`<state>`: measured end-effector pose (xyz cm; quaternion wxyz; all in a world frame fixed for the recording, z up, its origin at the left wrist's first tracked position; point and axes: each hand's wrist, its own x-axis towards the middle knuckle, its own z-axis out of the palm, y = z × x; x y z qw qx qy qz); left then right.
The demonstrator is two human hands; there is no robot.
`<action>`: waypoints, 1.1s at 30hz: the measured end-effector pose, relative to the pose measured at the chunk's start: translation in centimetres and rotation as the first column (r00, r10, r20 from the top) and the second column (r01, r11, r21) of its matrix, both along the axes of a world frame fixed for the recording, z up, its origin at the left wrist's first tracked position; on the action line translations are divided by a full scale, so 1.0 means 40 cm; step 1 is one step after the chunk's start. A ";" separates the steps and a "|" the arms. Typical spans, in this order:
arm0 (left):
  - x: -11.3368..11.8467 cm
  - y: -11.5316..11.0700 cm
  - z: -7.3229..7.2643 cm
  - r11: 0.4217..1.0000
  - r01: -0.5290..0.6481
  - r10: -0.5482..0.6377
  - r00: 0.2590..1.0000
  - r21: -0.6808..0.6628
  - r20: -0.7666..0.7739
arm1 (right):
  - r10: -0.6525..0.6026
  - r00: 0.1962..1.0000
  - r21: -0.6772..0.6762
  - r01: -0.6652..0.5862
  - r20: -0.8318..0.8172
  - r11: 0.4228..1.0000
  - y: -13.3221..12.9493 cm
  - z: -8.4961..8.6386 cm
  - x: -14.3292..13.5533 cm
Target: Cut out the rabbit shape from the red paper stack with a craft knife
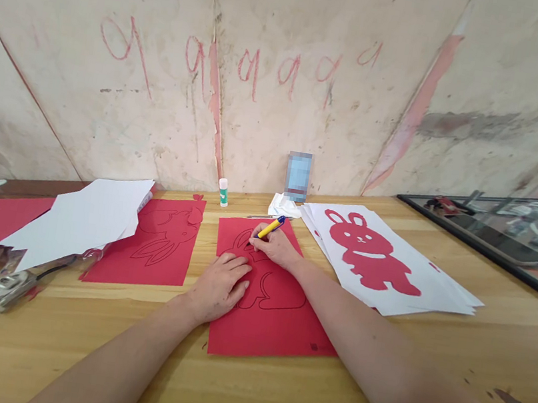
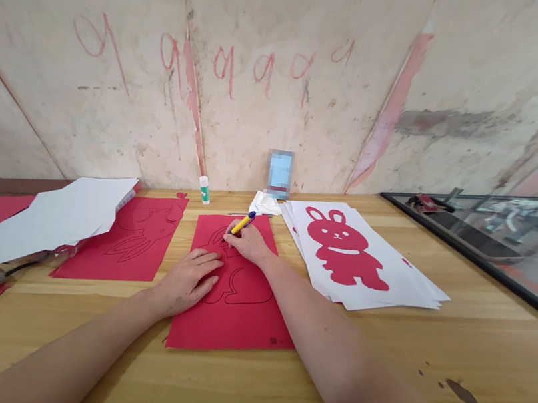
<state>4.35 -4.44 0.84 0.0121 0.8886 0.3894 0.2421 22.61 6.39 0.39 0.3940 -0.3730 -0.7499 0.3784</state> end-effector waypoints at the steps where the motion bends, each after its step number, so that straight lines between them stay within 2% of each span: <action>1: 0.000 0.000 0.000 1.000 0.002 -0.002 1.000 0.001 0.001 | 0.006 1.000 -0.007 -0.006 -0.003 1.000 -0.001 0.001 0.000; 33: -0.001 0.001 -0.002 1.000 -0.005 0.005 1.000 0.017 -0.024 | 0.046 0.999 -0.058 -0.047 -0.020 0.997 -0.014 0.016 -0.001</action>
